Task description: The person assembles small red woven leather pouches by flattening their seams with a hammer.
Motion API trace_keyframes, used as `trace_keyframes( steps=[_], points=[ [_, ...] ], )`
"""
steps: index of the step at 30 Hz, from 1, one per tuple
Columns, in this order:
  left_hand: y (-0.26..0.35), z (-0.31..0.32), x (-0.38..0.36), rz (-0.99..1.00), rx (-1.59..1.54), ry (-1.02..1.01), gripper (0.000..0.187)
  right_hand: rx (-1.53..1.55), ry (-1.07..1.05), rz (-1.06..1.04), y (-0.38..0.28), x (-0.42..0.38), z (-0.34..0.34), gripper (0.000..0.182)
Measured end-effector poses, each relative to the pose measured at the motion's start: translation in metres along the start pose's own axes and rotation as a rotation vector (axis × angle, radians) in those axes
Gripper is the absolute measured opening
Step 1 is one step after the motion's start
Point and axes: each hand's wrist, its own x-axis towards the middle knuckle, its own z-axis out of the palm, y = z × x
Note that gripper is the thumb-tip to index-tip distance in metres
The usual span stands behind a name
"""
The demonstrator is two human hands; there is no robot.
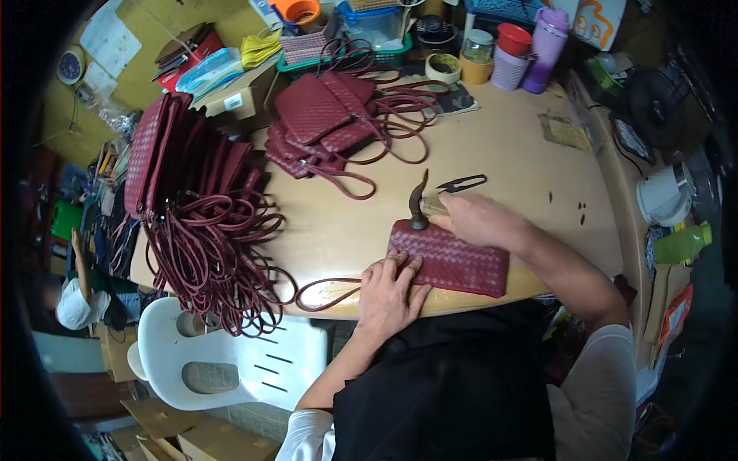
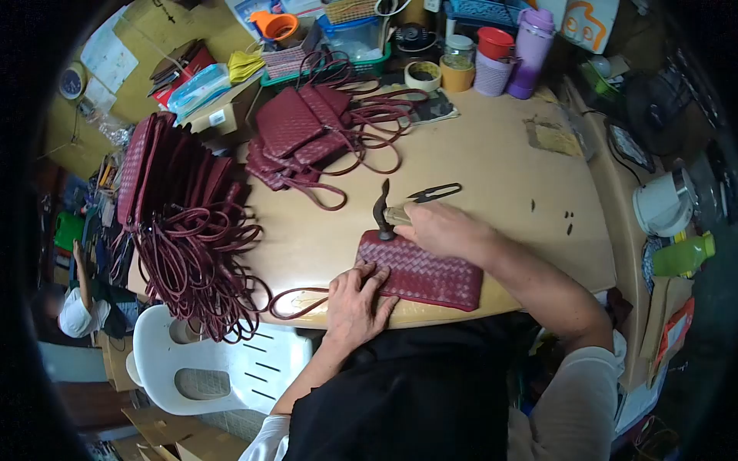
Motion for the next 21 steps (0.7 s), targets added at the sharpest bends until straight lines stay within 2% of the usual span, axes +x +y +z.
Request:
trace_keyframes(
  steps=[1,2,3,5,7,9,11,13,14,15,17,19,21],
  points=[
    [0.001,0.001,0.000,0.015,-0.007,-0.003,0.049,-0.050,-0.109,0.026,0.004,-0.006,-0.009,0.038],
    [0.001,0.002,0.000,0.012,0.008,0.008,0.049,-0.078,-0.014,0.002,0.011,-0.017,-0.018,0.039],
    [0.000,0.001,0.000,0.009,0.024,0.015,0.050,-0.070,-0.006,0.021,0.016,-0.025,-0.014,0.039],
    [0.001,0.001,0.000,0.021,0.005,0.006,0.048,0.196,0.348,0.122,0.027,-0.044,-0.001,0.038],
    [0.003,0.000,0.001,0.011,0.020,0.012,0.047,0.140,0.286,0.138,0.057,-0.063,0.010,0.038],
    [0.004,0.001,0.001,0.024,-0.005,0.013,0.046,0.059,-0.001,0.305,0.063,-0.085,-0.003,0.038],
    [0.004,0.001,0.002,0.009,0.017,0.015,0.046,0.023,0.025,0.336,0.061,-0.107,-0.015,0.040],
    [0.005,0.003,0.001,0.012,0.003,0.007,0.046,0.423,0.553,0.406,0.066,-0.125,0.010,0.041],
    [0.004,0.002,0.001,0.013,0.018,0.008,0.045,0.233,0.335,0.511,0.078,-0.134,0.021,0.043],
    [0.004,0.002,0.002,0.016,0.035,0.015,0.045,0.233,0.342,0.516,0.077,-0.140,0.019,0.043],
    [0.005,0.003,0.001,0.035,0.042,0.014,0.045,0.080,0.127,0.376,0.071,-0.155,0.008,0.043],
    [0.004,0.003,0.001,0.015,0.050,-0.001,0.045,0.116,0.110,0.416,0.063,-0.157,0.005,0.044],
    [0.003,-0.002,0.000,0.028,0.027,-0.021,0.047,0.255,0.519,0.414,0.065,-0.151,0.033,0.042]
  ],
)
